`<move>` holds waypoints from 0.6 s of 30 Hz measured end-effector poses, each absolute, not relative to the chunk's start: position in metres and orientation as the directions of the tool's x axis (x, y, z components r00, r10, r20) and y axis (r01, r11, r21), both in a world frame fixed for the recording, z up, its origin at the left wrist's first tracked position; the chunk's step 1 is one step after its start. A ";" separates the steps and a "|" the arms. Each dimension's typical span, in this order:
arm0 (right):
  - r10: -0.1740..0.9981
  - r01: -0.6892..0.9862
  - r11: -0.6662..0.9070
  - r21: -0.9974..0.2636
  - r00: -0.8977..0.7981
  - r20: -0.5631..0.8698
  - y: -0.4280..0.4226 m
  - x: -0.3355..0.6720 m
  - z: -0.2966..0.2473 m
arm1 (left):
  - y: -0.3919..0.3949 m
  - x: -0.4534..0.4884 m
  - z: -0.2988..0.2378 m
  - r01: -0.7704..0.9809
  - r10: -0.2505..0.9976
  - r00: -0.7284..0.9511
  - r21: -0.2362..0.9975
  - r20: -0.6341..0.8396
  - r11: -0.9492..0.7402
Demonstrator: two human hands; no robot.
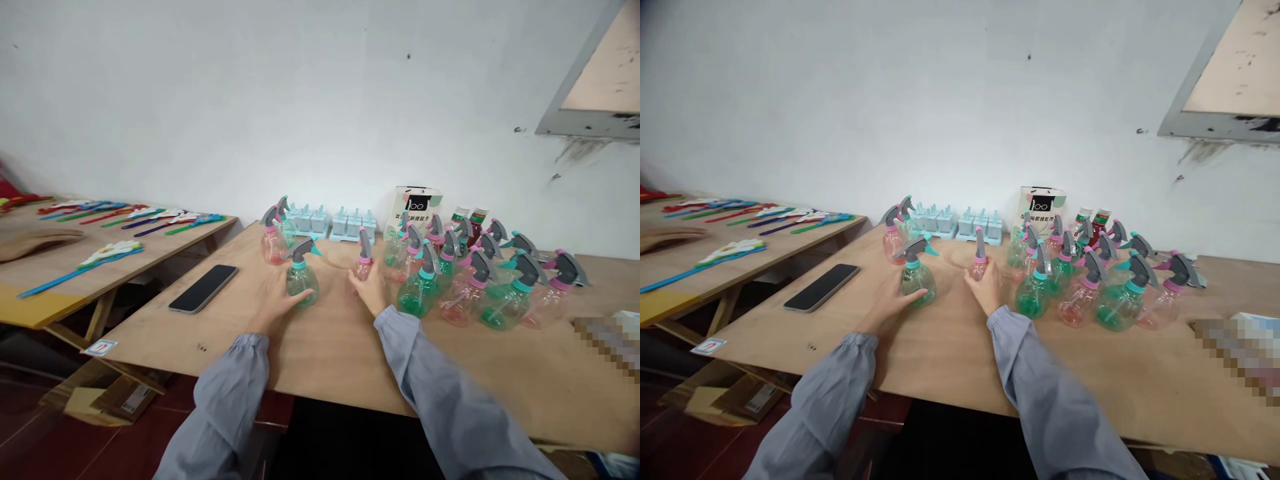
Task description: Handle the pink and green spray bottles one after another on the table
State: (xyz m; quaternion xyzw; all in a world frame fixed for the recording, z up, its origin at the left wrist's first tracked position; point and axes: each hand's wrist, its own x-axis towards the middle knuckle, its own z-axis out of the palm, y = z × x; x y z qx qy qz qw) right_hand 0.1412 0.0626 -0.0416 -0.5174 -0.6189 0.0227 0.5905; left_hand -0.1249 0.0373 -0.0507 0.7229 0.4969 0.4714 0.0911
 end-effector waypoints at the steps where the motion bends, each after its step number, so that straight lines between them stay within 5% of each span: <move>1: 0.660 0.662 0.438 -0.609 0.223 0.717 0.067 0.142 -0.050 | 0.038 -0.125 -0.051 0.631 0.804 0.063 0.601 0.591 -0.491; 5: 0.642 0.769 0.338 -0.543 0.233 0.730 0.093 0.145 -0.066 | 0.039 -0.125 -0.052 0.628 0.798 0.062 0.599 0.599 -0.498; 10: 0.698 0.766 0.187 -0.615 0.337 0.632 0.134 0.148 -0.060 | 0.039 -0.126 -0.054 0.638 0.787 0.084 0.574 0.611 -0.513; 18: 0.740 0.686 0.176 -0.706 0.380 0.555 0.175 0.160 -0.050 | 0.042 -0.128 -0.058 0.684 0.783 0.097 0.530 0.615 -0.501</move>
